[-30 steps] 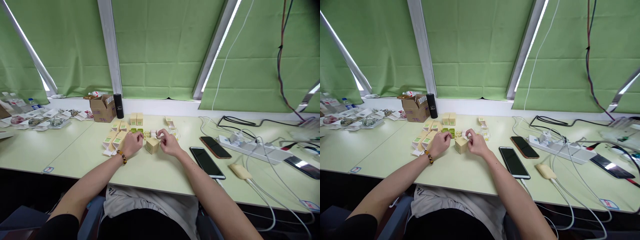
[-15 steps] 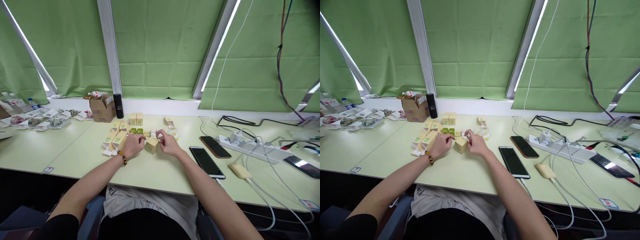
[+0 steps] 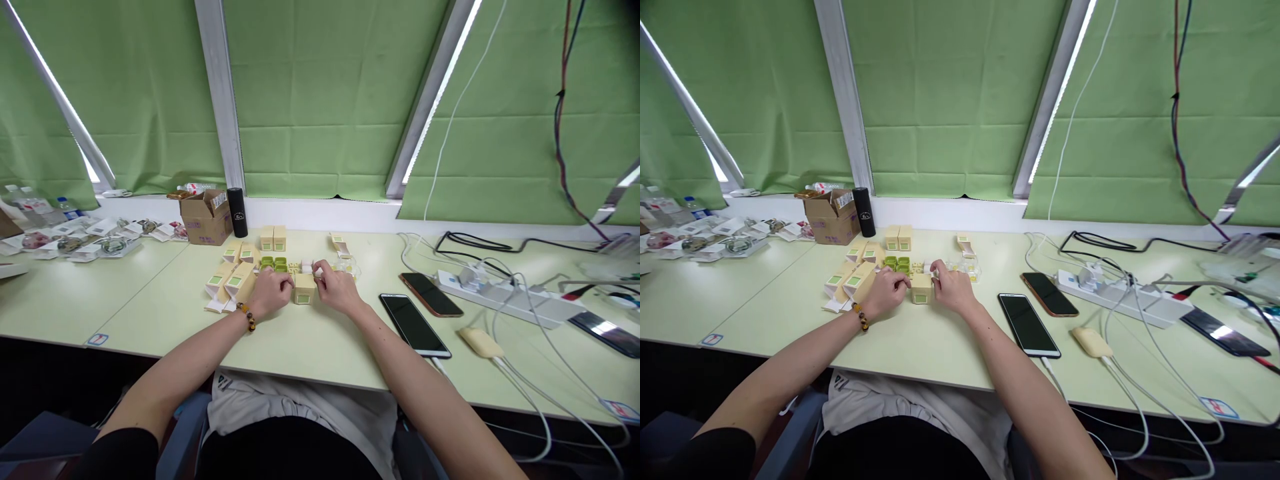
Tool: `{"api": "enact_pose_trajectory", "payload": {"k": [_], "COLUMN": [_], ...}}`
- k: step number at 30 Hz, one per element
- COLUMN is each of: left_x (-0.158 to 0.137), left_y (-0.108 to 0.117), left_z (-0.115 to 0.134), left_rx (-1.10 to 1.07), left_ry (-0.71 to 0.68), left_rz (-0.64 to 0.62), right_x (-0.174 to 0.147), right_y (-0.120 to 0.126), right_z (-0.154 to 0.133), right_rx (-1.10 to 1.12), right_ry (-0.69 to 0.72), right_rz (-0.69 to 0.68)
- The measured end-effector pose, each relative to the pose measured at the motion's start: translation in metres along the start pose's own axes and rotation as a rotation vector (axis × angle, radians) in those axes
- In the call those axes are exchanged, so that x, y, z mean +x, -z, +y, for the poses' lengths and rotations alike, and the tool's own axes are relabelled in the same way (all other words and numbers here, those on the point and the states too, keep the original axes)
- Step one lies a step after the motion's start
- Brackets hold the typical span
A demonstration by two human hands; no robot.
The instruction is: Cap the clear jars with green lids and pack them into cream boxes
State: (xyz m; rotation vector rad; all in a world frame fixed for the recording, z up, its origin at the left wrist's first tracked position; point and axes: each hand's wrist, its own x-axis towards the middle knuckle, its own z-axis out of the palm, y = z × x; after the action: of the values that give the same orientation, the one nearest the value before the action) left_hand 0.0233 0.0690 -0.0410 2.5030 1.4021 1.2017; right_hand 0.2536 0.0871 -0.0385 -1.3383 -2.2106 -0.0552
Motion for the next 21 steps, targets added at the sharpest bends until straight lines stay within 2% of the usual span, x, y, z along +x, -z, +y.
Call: {"api": "enact_pose_trajectory", "payload": {"k": [3,5,12,15,21], "left_x": [0.000,0.000,0.002,0.002,0.003], "left_y": [0.000,0.001,0.001,0.003,0.006], "left_z": [0.000,0.001,0.002,0.002,0.010], "left_rx": [-0.001,-0.009,-0.070,-0.098,-0.093], "left_ry": [0.018,0.034,0.017,0.025,0.013], "left_rz": [0.042,0.071,0.125,0.064,-0.199], "right_x": [0.001,0.002,0.005,0.005,0.005], "right_y": [-0.001,0.001,0.012,0.014,0.007], "right_z": [0.001,0.003,0.010,0.008,0.004], "right_rx": [-0.003,0.029,0.423,0.564,0.589], "right_ry": [-0.026,-0.055,-0.217,-0.259,-0.259], "right_rz": [0.045,0.123,0.594,0.667,0.644]}}
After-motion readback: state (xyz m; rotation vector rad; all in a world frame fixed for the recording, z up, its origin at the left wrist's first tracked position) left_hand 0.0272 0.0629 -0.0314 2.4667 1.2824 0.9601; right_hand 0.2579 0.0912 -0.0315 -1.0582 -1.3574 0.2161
